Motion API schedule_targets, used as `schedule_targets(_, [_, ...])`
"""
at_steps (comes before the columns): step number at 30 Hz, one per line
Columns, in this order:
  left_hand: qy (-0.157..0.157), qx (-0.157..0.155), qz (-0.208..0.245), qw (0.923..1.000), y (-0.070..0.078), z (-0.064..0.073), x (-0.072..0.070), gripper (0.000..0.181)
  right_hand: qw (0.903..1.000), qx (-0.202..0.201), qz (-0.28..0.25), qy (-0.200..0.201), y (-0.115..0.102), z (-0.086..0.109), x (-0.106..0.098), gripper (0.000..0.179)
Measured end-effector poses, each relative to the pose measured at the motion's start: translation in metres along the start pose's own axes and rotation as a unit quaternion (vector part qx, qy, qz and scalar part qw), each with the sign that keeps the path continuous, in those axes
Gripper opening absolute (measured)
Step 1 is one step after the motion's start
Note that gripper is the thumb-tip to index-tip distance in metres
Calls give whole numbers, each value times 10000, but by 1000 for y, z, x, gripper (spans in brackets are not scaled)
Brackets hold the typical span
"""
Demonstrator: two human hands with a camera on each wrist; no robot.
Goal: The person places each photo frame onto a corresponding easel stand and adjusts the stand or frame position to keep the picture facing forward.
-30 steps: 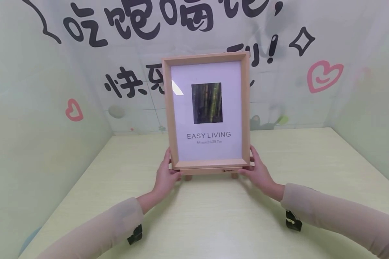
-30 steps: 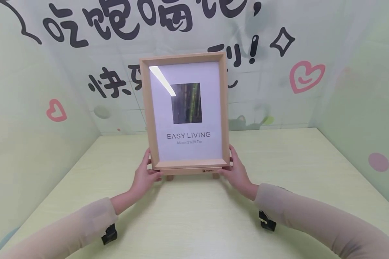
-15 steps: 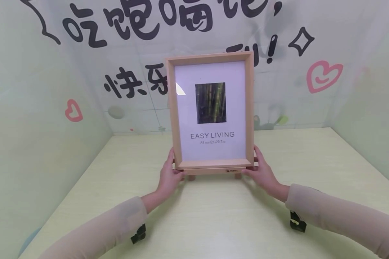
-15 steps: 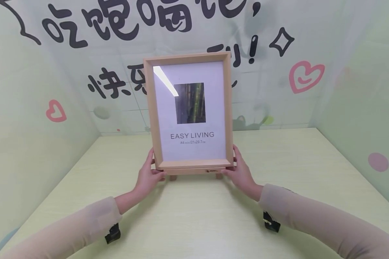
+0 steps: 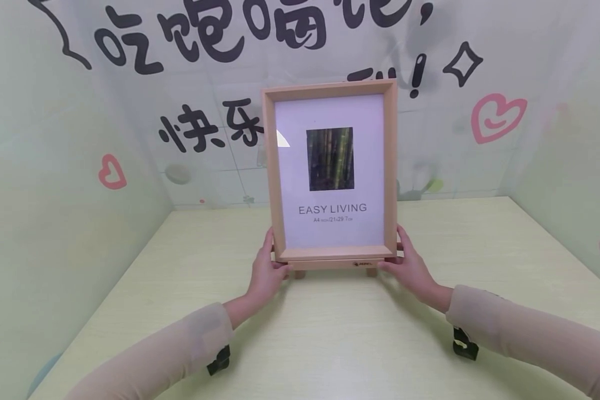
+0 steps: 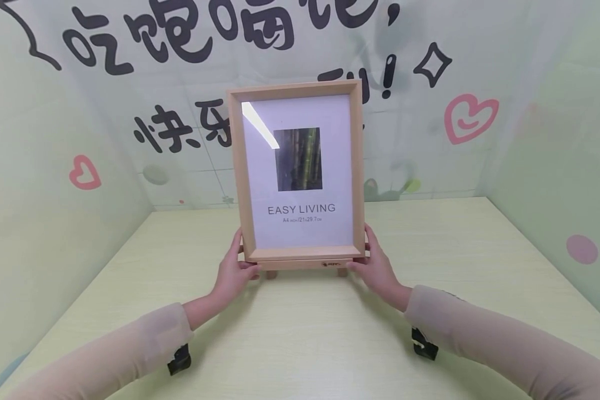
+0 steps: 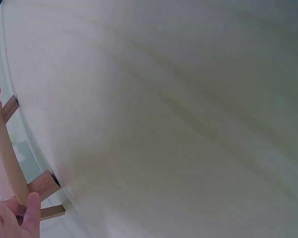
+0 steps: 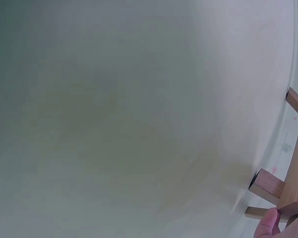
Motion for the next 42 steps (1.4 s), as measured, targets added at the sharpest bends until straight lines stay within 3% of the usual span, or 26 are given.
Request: schedule_targets(42, [-3, 130, 13, 9999, 6, 1, 17, 95, 10000, -37, 69, -27, -1, 6, -16, 92])
Point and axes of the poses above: each hand's wrist, its own z-axis away from the middle knuckle, its own x-axis out of the palm, y = z × x, the point moved 3 cm from there along -z, towards the middle knuckle, and after that the axes turned 3 degrees about -y, right-handed, at the moved point
